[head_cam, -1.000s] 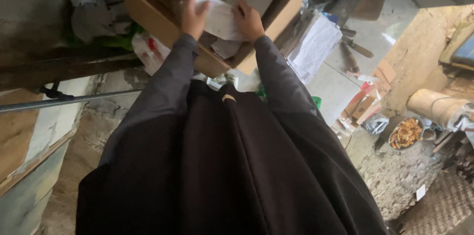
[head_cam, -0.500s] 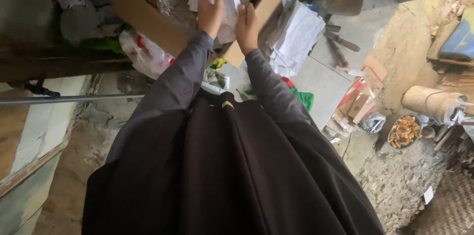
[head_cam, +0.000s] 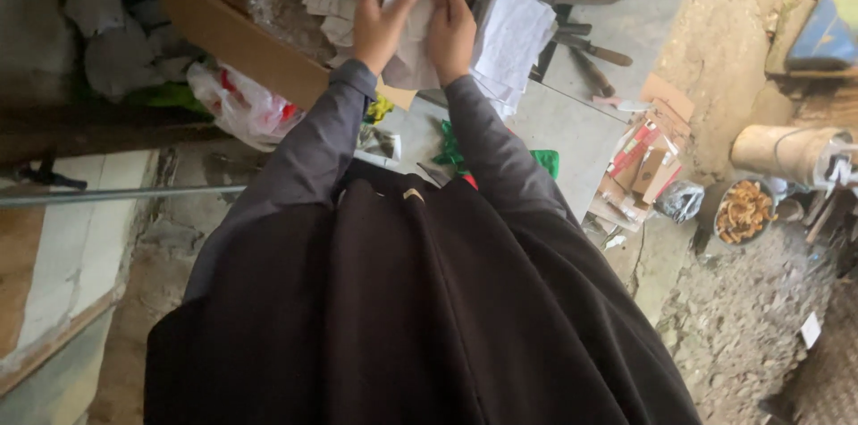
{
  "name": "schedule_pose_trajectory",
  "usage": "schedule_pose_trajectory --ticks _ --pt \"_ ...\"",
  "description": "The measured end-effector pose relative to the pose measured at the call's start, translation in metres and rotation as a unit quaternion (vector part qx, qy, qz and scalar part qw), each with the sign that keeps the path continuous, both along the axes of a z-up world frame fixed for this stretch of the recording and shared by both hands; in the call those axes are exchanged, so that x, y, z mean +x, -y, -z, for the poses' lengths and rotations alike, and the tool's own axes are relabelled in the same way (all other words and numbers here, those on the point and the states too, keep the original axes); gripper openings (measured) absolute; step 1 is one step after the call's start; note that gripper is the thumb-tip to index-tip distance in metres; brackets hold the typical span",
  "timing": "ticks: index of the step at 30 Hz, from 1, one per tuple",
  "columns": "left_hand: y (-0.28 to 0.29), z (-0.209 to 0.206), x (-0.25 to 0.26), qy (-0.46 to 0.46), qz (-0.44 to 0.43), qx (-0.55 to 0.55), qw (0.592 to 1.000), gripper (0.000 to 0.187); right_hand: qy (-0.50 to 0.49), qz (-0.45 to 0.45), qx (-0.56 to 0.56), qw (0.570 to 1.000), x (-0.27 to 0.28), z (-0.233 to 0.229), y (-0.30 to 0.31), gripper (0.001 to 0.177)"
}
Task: Sort various papers, plastic bags, and cardboard boxes from a larger box.
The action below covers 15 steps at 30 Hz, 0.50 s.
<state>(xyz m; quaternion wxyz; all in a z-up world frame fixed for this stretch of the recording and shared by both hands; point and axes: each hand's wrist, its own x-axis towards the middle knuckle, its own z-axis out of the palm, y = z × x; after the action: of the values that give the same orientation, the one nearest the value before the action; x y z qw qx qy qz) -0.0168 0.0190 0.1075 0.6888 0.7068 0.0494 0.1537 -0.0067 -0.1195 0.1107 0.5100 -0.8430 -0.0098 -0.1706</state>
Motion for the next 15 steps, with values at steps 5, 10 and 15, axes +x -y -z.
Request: schedule_pose_trajectory --ticks 5,10,15 --pt "0.014 0.006 0.013 -0.033 -0.056 0.072 0.995 0.045 -0.004 -0.004 -0.026 1.000 -0.004 -0.018 0.020 0.025" --pt "0.037 0.019 0.018 0.020 -0.063 0.146 0.987 0.044 -0.026 0.039 -0.037 0.998 -0.006 0.002 0.048 0.023" --pt "0.081 0.035 0.012 0.036 0.012 0.115 0.993 0.040 -0.023 0.079 -0.051 0.995 -0.008 0.028 0.101 0.022"
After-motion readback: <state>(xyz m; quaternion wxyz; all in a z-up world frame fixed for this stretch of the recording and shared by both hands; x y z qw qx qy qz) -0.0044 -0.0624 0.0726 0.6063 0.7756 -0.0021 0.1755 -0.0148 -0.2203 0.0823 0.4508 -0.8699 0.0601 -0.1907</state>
